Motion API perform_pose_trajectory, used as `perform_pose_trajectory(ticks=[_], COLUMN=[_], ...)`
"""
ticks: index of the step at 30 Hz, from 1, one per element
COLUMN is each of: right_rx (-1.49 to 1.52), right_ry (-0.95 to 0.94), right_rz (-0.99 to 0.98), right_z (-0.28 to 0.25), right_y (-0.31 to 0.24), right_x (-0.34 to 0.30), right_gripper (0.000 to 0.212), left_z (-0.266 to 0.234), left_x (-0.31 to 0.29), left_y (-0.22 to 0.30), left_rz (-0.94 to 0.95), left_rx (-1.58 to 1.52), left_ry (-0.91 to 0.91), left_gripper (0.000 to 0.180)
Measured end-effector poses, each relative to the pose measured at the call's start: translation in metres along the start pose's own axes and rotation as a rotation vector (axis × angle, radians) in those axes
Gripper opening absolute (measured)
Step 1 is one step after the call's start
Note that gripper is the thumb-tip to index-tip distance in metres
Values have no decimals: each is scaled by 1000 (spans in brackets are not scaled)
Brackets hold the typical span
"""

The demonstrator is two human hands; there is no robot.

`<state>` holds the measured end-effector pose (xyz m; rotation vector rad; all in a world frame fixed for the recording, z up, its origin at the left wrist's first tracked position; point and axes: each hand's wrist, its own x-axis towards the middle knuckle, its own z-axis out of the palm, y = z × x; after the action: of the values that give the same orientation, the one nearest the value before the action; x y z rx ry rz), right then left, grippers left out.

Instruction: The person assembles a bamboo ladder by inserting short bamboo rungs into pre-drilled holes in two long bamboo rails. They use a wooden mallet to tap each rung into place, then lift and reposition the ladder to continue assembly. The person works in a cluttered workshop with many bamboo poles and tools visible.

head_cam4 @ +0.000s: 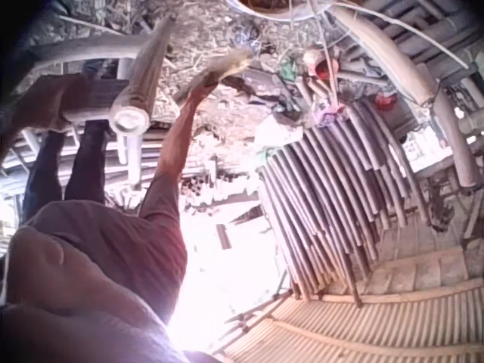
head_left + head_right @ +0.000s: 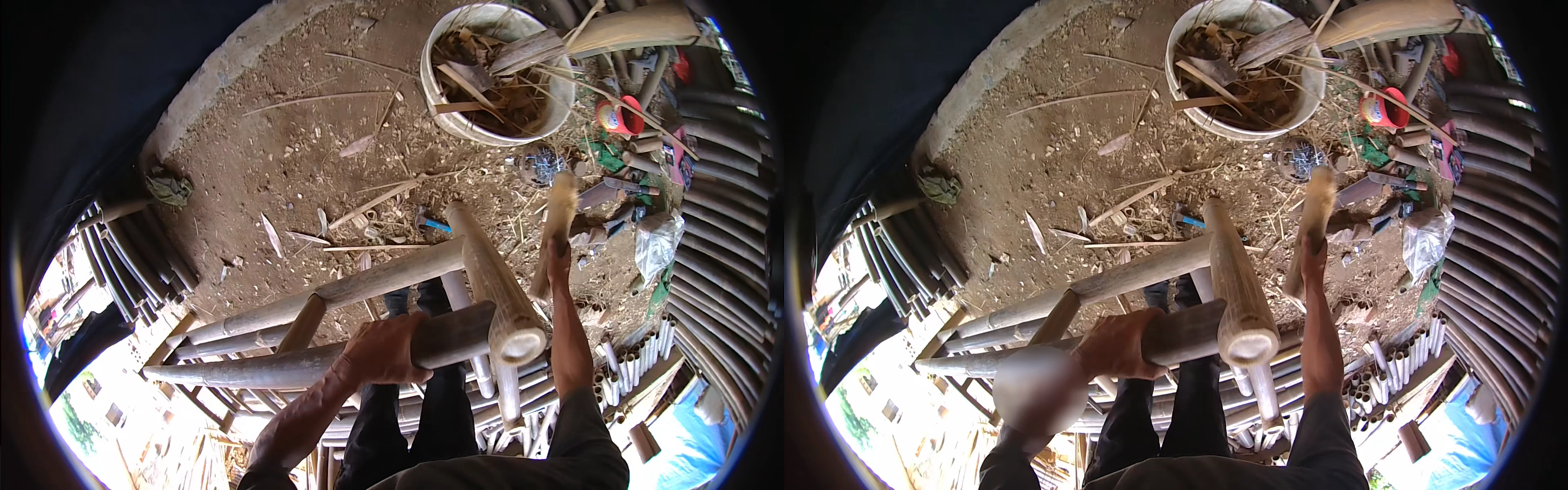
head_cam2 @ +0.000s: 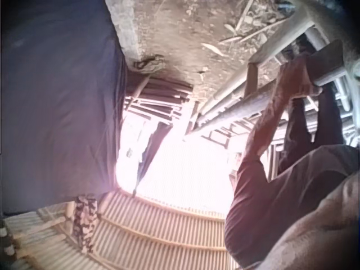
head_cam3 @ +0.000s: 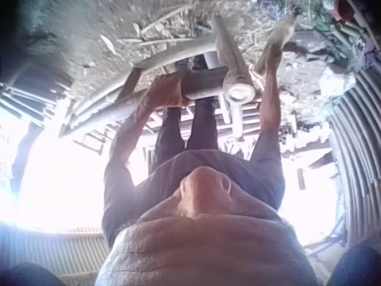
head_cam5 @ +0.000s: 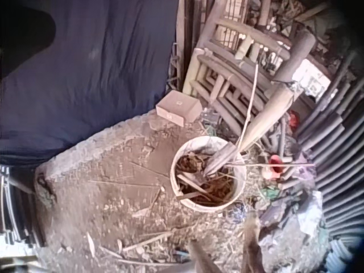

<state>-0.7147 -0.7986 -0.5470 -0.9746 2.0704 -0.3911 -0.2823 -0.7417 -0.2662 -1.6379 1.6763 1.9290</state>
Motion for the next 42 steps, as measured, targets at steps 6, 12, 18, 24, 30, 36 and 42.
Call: perform_pose_trajectory(ticks=[6,12,18,24,30,36,42], right_rx=[-341,-63,-257,-50,-216,12,223], right_ry=[-692,-254,-708,-204,-728,-533,-235], right_rz=[-117,-298,-117,-245,-52,115,-36], right_z=[54,27,48,29,17,-69,-169], right_y=[-21,-32,-20,-40,-46,-79,-126], right_x=[-20,2,-45,-36,-69,-135,-182], right_gripper=[76,70,73,62,70,77,90], left_z=[12,19,6,13,4,29,13], left_x=[-11,-14,-9,-12,-3,16,19], left_y=[1,-1,0,-1,5,37,42], left_rz=[-32,47,-74,2,-44,16,29], left_rx=[-2,4,9,32,58,238,163], left_ry=[64,188,56,175,119,245,110], left_gripper=[78,75,77,71,76,90,92])
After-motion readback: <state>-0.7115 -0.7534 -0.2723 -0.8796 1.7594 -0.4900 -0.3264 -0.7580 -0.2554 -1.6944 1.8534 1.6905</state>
